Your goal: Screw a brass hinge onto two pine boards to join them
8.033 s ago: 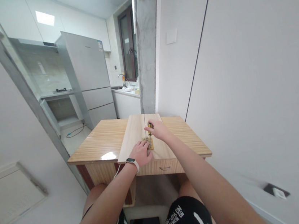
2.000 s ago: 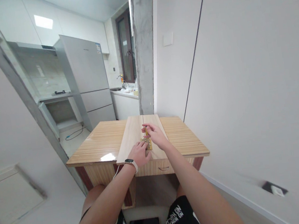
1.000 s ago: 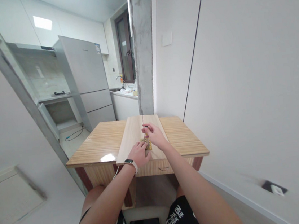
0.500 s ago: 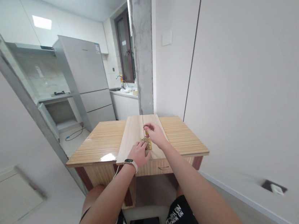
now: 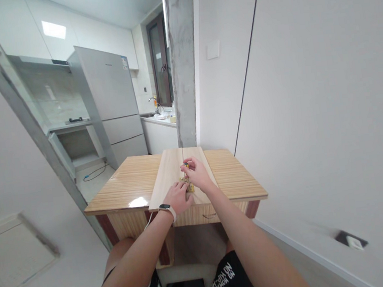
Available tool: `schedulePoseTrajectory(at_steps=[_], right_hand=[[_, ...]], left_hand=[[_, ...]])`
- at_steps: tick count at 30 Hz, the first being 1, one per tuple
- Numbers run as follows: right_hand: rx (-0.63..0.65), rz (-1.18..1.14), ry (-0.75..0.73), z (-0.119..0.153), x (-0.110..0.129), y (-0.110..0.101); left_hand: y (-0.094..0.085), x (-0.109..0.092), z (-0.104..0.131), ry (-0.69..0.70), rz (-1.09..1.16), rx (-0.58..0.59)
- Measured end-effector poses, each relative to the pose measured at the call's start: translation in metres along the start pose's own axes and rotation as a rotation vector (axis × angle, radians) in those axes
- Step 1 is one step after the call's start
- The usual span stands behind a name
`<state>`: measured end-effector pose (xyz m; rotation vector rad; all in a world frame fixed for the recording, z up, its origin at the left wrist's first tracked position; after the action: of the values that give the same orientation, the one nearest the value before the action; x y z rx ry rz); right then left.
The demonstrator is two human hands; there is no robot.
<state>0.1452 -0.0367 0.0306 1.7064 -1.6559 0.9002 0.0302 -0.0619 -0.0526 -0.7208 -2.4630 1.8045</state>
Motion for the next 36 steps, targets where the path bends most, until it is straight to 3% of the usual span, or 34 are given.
schedulePoseTrajectory(at_steps=[7,24,36], right_hand=[[0.049,-0.032,0.015,-0.0005,-0.0005,-0.0006],[-0.127,-0.007,0.064,-0.0016,0.0000,-0.0061],[0.061,-0.063,0.015,-0.0014,-0.0059,-0.0048]], left_hand=[[0.0014,0.0014,0.0000,0.013,0.017,-0.027],[0.0024,0.0023,-0.0003,0.014,0.016,-0.039],[0.0054,0.0039,-0.0010,0.027,0.013,-0.057]])
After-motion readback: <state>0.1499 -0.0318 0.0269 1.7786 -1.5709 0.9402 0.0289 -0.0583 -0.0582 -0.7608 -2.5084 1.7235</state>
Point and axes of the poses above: each hand's wrist, its own z-axis away from the middle knuckle, its own y-axis out of the palm, x = y × z, the point moved 5 cm from there along -z, towards the middle knuckle, and after that the axes turned 12 degrees about -y, right-handed, at the moved point
